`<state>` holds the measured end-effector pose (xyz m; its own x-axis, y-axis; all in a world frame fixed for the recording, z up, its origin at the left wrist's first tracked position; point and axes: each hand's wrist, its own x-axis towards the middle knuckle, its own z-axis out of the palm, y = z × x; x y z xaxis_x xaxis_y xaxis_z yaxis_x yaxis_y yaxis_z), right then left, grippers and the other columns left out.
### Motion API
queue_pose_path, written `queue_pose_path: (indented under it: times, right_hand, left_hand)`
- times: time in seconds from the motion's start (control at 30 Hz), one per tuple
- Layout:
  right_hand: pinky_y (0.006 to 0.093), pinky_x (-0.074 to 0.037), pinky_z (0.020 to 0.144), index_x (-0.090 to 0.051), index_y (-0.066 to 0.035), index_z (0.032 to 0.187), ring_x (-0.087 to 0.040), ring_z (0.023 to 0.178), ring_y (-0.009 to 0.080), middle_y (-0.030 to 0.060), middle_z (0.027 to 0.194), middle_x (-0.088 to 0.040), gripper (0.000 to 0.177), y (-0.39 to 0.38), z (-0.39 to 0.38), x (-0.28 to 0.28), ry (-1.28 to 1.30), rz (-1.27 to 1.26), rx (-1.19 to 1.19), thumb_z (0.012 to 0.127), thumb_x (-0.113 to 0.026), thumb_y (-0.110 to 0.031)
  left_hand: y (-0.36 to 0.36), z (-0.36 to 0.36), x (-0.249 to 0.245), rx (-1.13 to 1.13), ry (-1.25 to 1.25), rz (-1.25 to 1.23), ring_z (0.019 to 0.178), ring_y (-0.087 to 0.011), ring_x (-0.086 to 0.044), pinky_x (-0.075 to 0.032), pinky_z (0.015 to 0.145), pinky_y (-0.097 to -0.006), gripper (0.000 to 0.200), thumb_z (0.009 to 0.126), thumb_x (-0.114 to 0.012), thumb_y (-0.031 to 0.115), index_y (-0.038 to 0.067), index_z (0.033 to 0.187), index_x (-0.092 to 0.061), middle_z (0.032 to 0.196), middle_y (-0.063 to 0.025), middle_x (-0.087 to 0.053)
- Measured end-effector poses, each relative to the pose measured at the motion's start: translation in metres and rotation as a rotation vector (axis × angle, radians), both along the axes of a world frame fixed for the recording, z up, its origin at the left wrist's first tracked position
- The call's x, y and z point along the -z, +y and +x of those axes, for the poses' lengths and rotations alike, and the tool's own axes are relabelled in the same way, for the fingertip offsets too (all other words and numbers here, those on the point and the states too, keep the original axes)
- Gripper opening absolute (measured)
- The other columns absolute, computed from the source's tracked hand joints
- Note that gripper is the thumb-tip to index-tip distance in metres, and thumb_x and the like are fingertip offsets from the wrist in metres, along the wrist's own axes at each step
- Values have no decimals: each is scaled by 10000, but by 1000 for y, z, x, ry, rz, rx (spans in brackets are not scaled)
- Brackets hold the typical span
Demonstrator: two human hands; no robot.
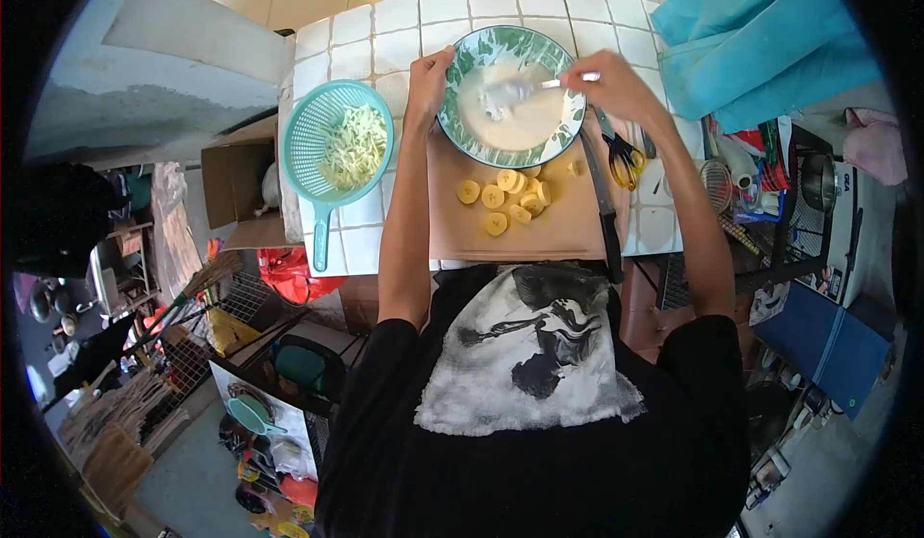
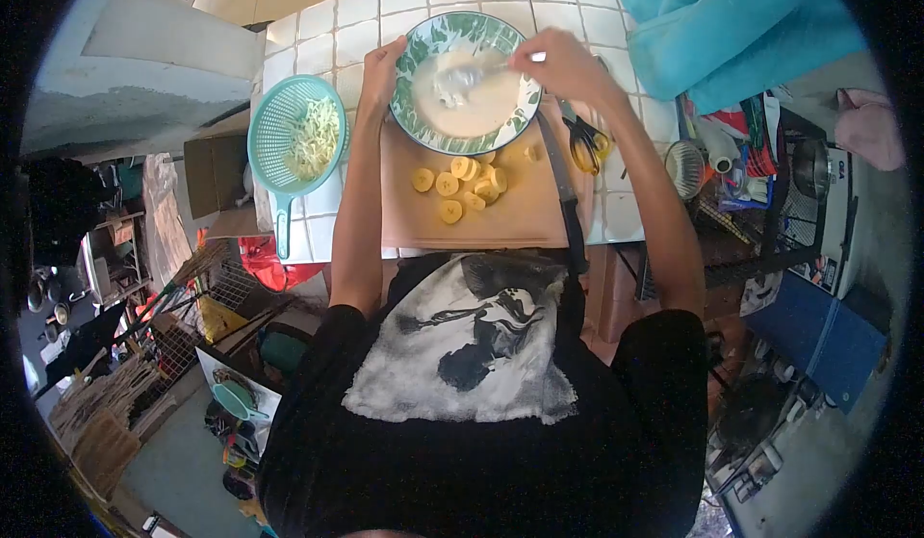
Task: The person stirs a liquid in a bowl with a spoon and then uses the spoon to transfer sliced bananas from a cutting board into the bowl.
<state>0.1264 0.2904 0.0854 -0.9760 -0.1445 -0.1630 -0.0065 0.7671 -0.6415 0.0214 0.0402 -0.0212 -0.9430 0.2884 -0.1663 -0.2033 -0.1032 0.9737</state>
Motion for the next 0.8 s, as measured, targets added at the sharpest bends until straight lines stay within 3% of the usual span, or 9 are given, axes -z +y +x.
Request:
queue_pose_path:
  times: [0.07, 0.2, 0.27, 0.33, 0.47, 0.6, 0.7, 0.8]
  right_hand:
    - [356, -499, 764, -692, -16, 903, -647, 786, 305, 180, 833, -669, 231, 10, -14, 2, 150, -65, 72, 835, -609, -221]
    - [382, -497, 730, -701, -43, 887, -640, 764, 322, 167, 786, -664, 246, -5, -36, 13, 221, 144, 80, 849, -592, -260]
    - [410, -486, 724, -705, -63, 882, -628, 747, 330, 157, 768, -660, 241, -17, -32, 15, 302, 115, 32, 853, -586, -271]
    - [397, -483, 638, -694, -40, 891, -610, 657, 326, 146, 750, -662, 255, -25, -24, 10, 425, 173, -217, 864, -585, -269]
    - [394, -466, 732, -696, -58, 873, -598, 601, 306, 126, 689, -647, 201, -9, -21, -6, 299, 101, -166, 854, -594, -231]
    - [385, -459, 741, -698, -69, 864, -593, 587, 310, 125, 686, -646, 176, -2, -30, -1, 385, 196, -12, 846, -600, -213]
    - [406, -486, 710, -703, -78, 883, -614, 689, 334, 143, 726, -652, 202, -22, -25, 0, 374, 197, -188, 841, -582, -234]
    - [366, -454, 743, -705, -89, 878, -574, 625, 297, 111, 666, -641, 173, -27, -12, -1, 302, 177, -238, 841, -618, -234]
  left_hand:
    - [0, 2, -3, 7, -9, 9, 664, -49, -503, -410, 614, -215, 335, 923, -556, 276, -24, 841, -684, 766, -5, -637]
    - [0, -3, 3, 25, 13, -8, 665, -52, -502, -413, 623, -217, 340, 924, -554, 275, -28, 839, -681, 767, -8, -638]
    - [-2, -4, 6, 24, 8, -27, 667, -54, -504, -416, 627, -220, 341, 924, -553, 274, -31, 841, -680, 768, -11, -638]
    - [-2, -2, 3, 11, 1, -39, 669, -56, -505, -418, 632, -223, 342, 925, -551, 272, -35, 843, -679, 769, -13, -638]
    - [-1, 0, 0, -3, -4, -11, 669, -59, -505, -419, 637, -224, 344, 923, -551, 272, -40, 849, -678, 764, -11, -633]
    - [-1, -2, 3, 20, 2, -5, 675, -65, -515, -424, 650, -219, 342, 922, -551, 268, -44, 867, -679, 775, -12, -636]
    - [-3, -4, 5, 51, -9, -18, 679, -67, -522, -426, 657, -217, 334, 919, -554, 261, -45, 880, -681, 788, -13, -642]
    - [-1, -1, 1, 3, -19, -18, 688, -64, -523, -423, 657, -216, 329, 917, -559, 259, -44, 882, -682, 792, -10, -643]
